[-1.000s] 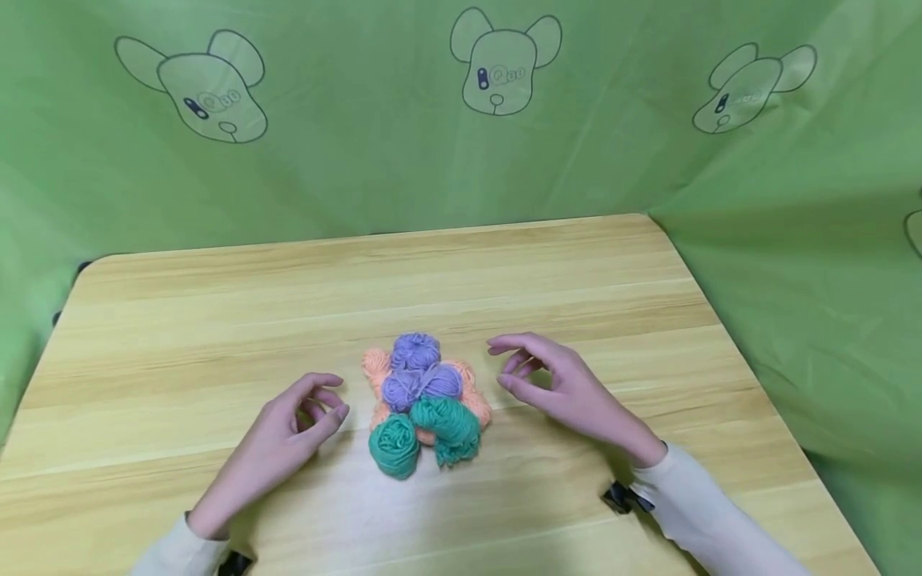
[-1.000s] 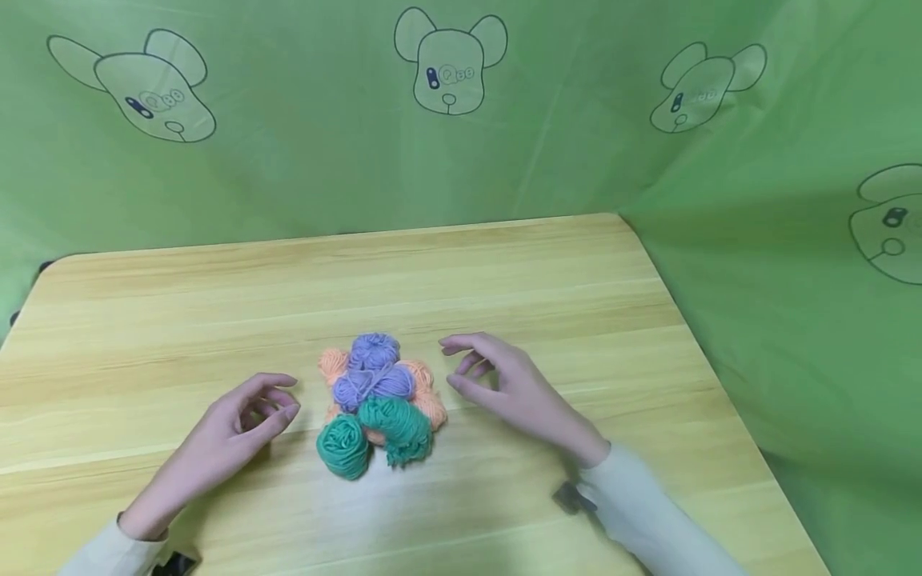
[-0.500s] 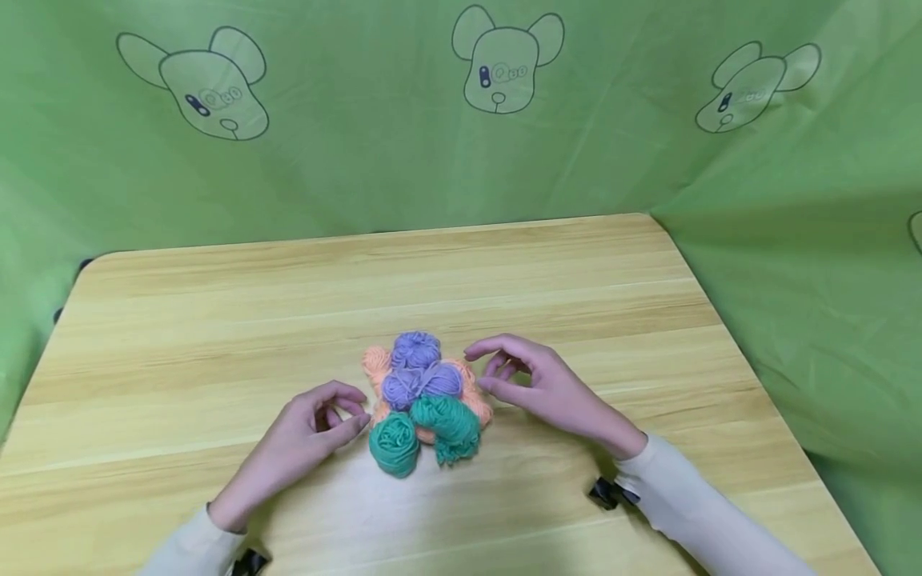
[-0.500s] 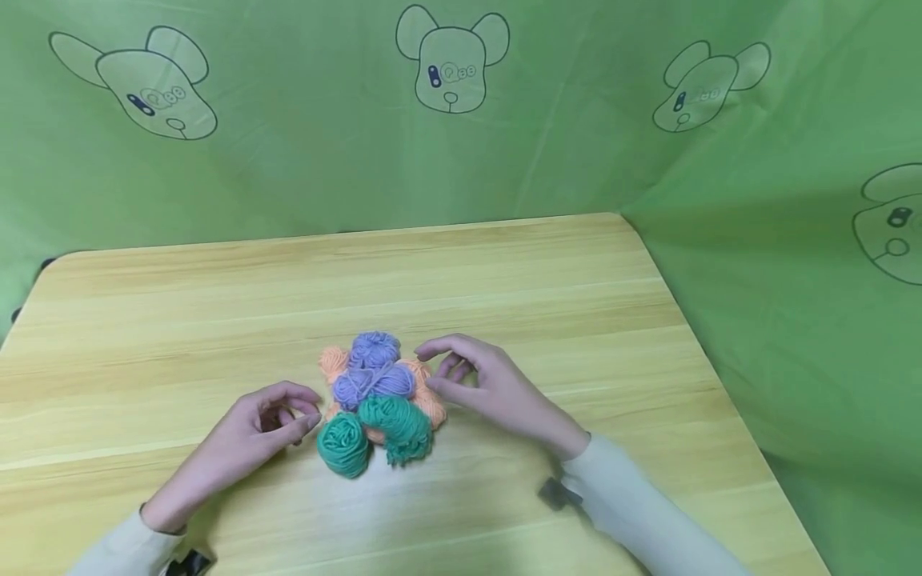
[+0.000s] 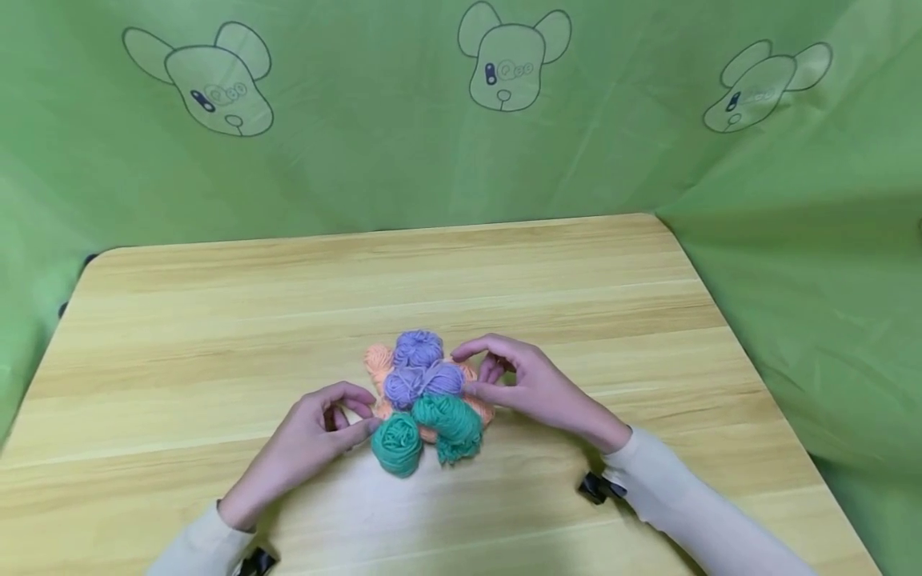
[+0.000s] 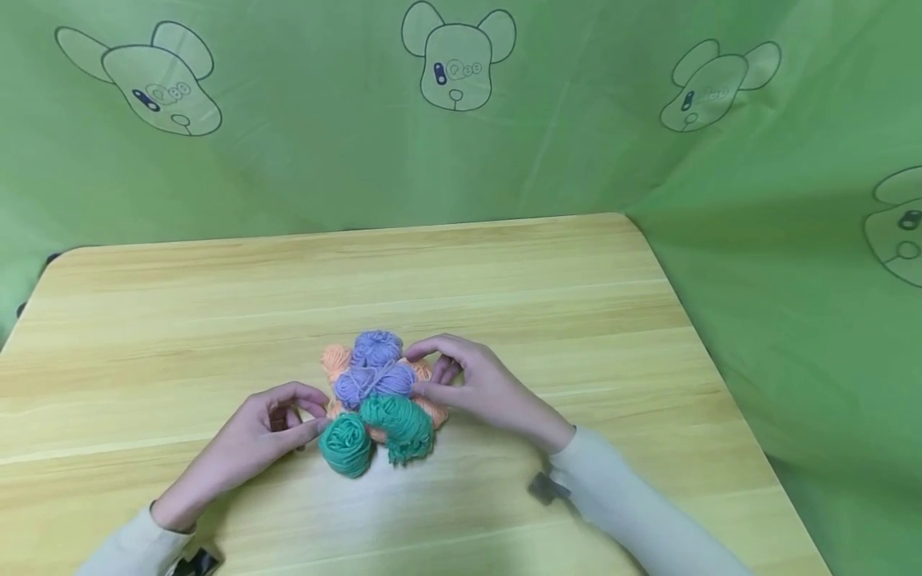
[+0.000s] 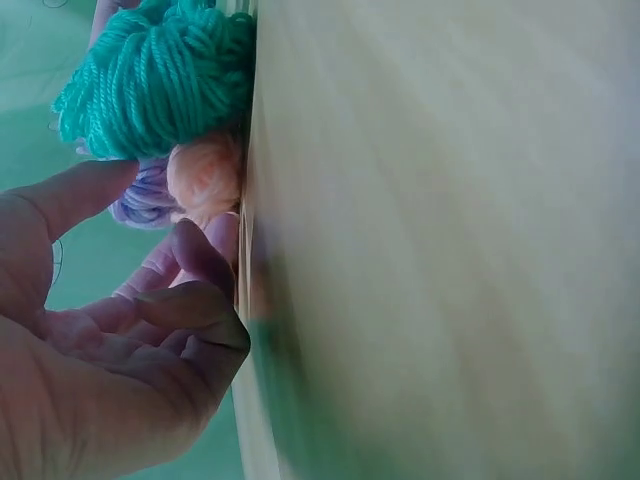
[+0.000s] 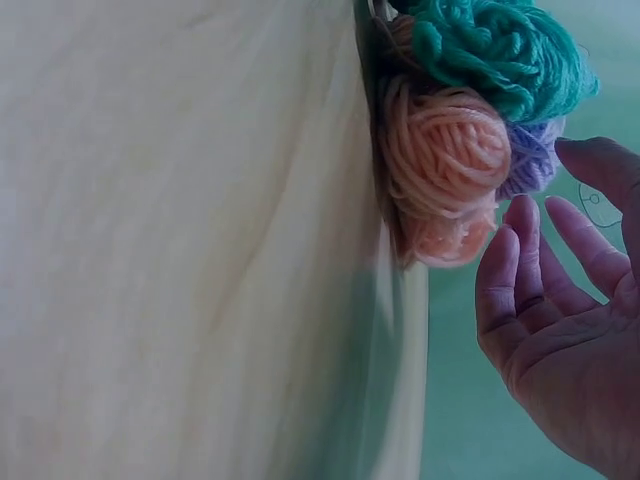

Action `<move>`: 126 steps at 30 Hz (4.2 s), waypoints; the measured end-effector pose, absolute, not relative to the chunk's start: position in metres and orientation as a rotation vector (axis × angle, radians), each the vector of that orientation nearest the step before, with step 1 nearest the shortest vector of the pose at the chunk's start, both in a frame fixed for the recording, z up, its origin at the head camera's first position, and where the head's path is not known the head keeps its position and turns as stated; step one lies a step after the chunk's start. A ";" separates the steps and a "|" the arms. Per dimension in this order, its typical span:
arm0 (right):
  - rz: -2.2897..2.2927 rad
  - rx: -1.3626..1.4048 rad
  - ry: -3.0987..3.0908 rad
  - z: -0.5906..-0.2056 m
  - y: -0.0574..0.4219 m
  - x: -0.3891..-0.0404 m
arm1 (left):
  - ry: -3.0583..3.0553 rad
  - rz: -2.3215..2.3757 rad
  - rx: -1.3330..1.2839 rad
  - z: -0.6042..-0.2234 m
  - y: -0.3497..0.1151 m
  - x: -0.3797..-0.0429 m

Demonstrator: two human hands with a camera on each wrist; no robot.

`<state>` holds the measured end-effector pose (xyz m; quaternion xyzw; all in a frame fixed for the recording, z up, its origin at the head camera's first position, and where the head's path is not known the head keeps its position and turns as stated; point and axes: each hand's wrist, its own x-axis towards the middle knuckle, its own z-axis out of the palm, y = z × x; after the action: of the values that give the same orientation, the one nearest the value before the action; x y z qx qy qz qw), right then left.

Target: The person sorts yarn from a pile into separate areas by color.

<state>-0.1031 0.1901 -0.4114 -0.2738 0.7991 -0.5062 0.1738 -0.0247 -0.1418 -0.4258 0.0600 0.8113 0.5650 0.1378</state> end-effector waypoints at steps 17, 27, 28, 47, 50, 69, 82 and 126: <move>-1.393 -0.872 2.226 -0.413 0.181 -0.107 | 2.353 1.573 0.127 -0.426 -0.129 -0.028; -1.389 -0.861 2.276 -0.418 0.179 -0.108 | 2.361 1.539 0.074 -0.426 -0.130 -0.029; -1.393 -0.854 2.273 -0.418 0.179 -0.109 | 2.361 1.535 0.064 -0.426 -0.131 -0.029; -1.502 -0.717 2.248 -0.416 0.177 -0.107 | 2.384 1.547 -0.082 -0.423 -0.141 -0.027; -1.513 -0.715 2.237 -0.415 0.178 -0.106 | 2.368 1.556 -0.111 -0.422 -0.140 -0.026; -1.632 -0.655 2.224 -0.413 0.187 -0.105 | 2.459 1.474 -0.076 -0.419 -0.129 -0.026; -1.687 -0.573 2.276 -0.411 0.196 -0.103 | 2.445 1.519 -0.109 -0.418 -0.128 -0.029; -2.052 -0.193 2.361 -0.396 0.252 -0.094 | 2.447 1.497 -0.122 -0.418 -0.131 -0.026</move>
<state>-0.0939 0.2524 -0.3964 -0.0615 0.7533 -0.6548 0.0036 -0.0258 -0.1307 -0.4180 -0.0421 0.8445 0.5167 0.1346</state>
